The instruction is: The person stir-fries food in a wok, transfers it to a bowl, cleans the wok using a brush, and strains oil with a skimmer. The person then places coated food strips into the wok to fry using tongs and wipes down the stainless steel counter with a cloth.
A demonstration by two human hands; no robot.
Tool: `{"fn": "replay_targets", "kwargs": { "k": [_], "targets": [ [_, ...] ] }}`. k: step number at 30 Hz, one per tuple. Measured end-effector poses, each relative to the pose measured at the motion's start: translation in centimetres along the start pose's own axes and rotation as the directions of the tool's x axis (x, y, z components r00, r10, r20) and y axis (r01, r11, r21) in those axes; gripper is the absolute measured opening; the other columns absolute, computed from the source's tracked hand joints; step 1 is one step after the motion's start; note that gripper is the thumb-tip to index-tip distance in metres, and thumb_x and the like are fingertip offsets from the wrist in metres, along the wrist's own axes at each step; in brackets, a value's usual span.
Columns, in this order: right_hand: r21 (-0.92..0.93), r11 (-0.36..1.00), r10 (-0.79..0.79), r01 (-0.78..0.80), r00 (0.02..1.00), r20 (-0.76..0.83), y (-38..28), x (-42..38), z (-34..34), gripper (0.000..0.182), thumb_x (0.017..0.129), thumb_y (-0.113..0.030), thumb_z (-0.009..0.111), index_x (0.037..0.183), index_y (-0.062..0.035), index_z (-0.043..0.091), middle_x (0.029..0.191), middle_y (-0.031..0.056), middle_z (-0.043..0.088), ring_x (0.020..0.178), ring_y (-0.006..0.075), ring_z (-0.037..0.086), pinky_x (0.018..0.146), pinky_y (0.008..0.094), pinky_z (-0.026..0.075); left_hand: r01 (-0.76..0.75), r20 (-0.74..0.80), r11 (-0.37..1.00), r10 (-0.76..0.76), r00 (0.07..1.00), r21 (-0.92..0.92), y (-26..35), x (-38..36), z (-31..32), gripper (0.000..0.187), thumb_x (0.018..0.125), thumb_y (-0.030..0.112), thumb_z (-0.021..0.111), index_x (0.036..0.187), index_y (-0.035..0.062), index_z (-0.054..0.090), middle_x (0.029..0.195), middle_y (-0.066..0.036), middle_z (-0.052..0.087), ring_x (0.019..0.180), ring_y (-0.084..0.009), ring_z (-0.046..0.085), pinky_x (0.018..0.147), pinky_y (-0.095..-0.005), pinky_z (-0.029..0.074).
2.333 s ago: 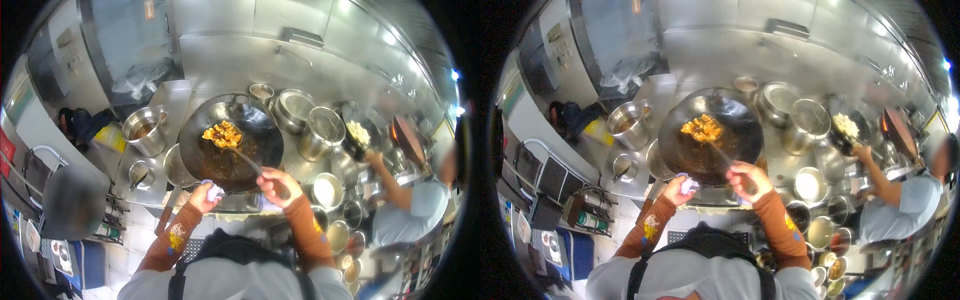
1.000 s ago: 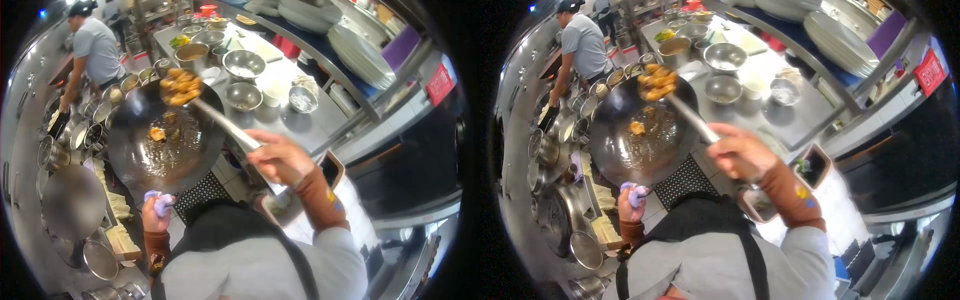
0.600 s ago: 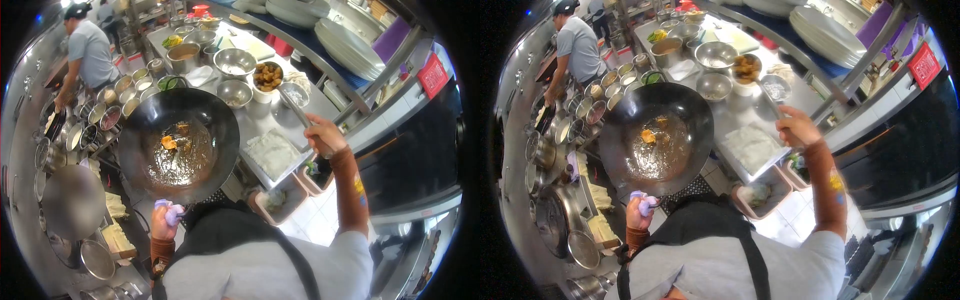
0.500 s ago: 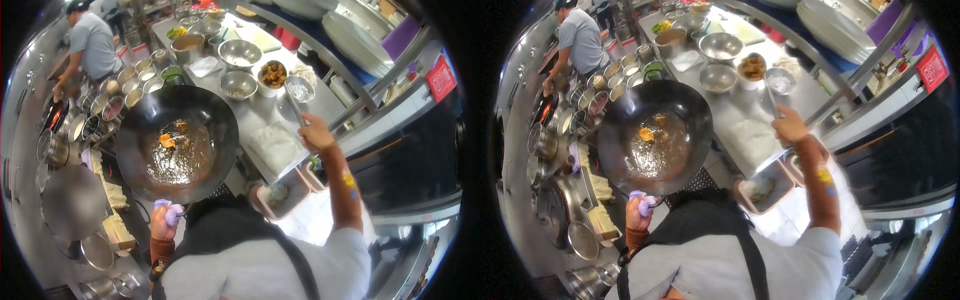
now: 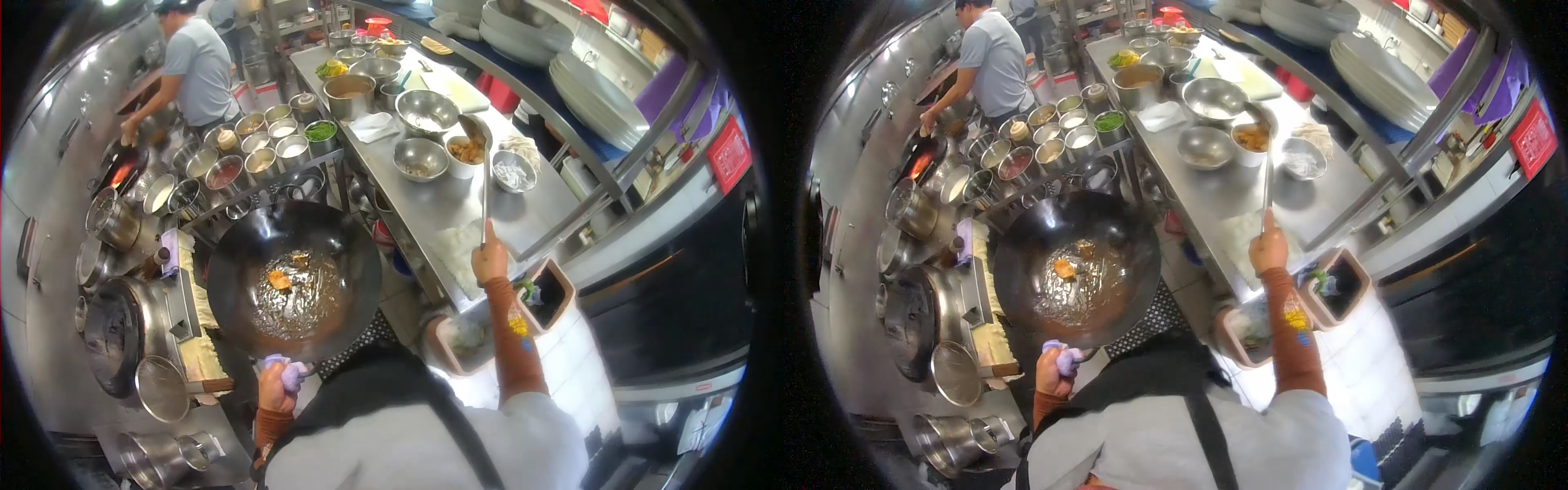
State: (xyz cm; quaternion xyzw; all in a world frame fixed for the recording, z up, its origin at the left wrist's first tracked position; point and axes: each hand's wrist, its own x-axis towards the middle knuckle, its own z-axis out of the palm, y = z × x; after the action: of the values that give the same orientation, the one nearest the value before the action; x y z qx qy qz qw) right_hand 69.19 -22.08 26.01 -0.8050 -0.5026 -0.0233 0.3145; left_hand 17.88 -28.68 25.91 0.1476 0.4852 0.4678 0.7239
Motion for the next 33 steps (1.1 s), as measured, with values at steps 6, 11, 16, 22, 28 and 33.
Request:
{"fn": "replay_targets", "kwargs": {
  "k": [6, 11, 16, 22, 28, 33],
  "targets": [
    [0.13, 0.991, 0.021, -0.009, 0.996, -0.092, -1.2, 0.5, 0.6, 0.067, 0.077, -0.006, 0.056, 0.141, 0.0031, 0.039, 0.073, 0.0229, 0.063, 0.065, 0.035, 0.063, 0.063, 0.0437, 0.051, -0.05, -0.006, 0.999, 0.05, 0.999, -0.006, -1.1, -1.6, -2.5, 0.01, 0.09, 0.013, 0.049, 0.097, 0.0068, 0.053, 0.081, -0.012, 0.063, 0.064, -0.0209, 0.062, 0.047, -0.0268, 0.046],
    [0.797, 0.468, 0.322, -0.382, 0.913, 0.249, -1.8, 2.4, -0.9, 0.072, 0.084, -0.005, 0.058, 0.148, -0.0005, 0.025, 0.069, 0.0065, 0.059, 0.056, 0.0121, 0.055, 0.047, 0.0266, 0.044, -0.044, 0.068, 0.999, 0.046, 0.997, -0.032, -1.8, -1.7, -4.3, 0.009, 0.092, 0.013, 0.049, 0.097, 0.0067, 0.053, 0.085, -0.012, 0.063, 0.071, -0.022, 0.065, 0.052, -0.0305, 0.05],
    [0.903, -0.031, 0.106, -0.429, 0.897, 0.43, -8.3, -4.4, -6.0, 0.079, 0.084, -0.001, 0.059, 0.15, -0.0021, 0.016, 0.086, 0.0079, 0.058, 0.059, 0.0075, 0.049, 0.045, 0.0187, 0.041, -0.076, 0.023, 0.989, 0.079, 0.997, -0.126, -2.6, -1.3, -4.6, 0.009, 0.092, 0.008, 0.05, 0.099, 0.0023, 0.054, 0.087, -0.012, 0.064, 0.072, -0.0231, 0.066, 0.058, -0.0341, 0.056],
    [0.578, 0.356, -0.015, -0.734, 0.614, 0.789, -18.5, -13.6, -9.6, 0.072, 0.082, -0.001, 0.063, 0.147, -0.0028, 0.033, 0.079, 0.0083, 0.062, 0.051, 0.0091, 0.052, 0.043, 0.0232, 0.044, -0.118, 0.051, 0.986, 0.124, 0.991, -0.114, -4.4, 1.1, -4.5, 0.007, 0.091, 0.006, 0.051, 0.094, 0.0008, 0.056, 0.084, -0.011, 0.063, 0.071, -0.0224, 0.066, 0.058, -0.0342, 0.056],
    [0.396, 0.76, -0.092, -0.516, 0.518, 0.851, -19.2, -18.3, -0.8, 0.071, 0.082, 0.0, 0.061, 0.147, -0.0001, 0.032, 0.072, 0.0066, 0.061, 0.052, 0.0117, 0.055, 0.045, 0.0274, 0.046, -0.1, 0.023, 0.994, 0.101, 0.995, -0.044, -5.2, 1.5, -4.4, 0.008, 0.089, 0.005, 0.051, 0.089, 0.0002, 0.057, 0.081, -0.01, 0.063, 0.067, -0.0214, 0.065, 0.054, -0.034, 0.054],
    [0.293, 0.668, -0.096, -0.684, 0.311, 0.945, -21.5, -22.1, 1.1, 0.074, 0.084, 0.001, 0.059, 0.15, -0.0028, 0.025, 0.071, 0.0089, 0.06, 0.052, 0.0132, 0.054, 0.045, 0.0285, 0.047, -0.034, -0.048, 0.999, 0.034, 0.998, -0.005, -7.3, 3.6, -4.9, 0.008, 0.088, 0.004, 0.051, 0.086, -0.0005, 0.058, 0.079, -0.011, 0.063, 0.063, -0.0211, 0.064, 0.053, -0.0338, 0.053]
  ]
}}
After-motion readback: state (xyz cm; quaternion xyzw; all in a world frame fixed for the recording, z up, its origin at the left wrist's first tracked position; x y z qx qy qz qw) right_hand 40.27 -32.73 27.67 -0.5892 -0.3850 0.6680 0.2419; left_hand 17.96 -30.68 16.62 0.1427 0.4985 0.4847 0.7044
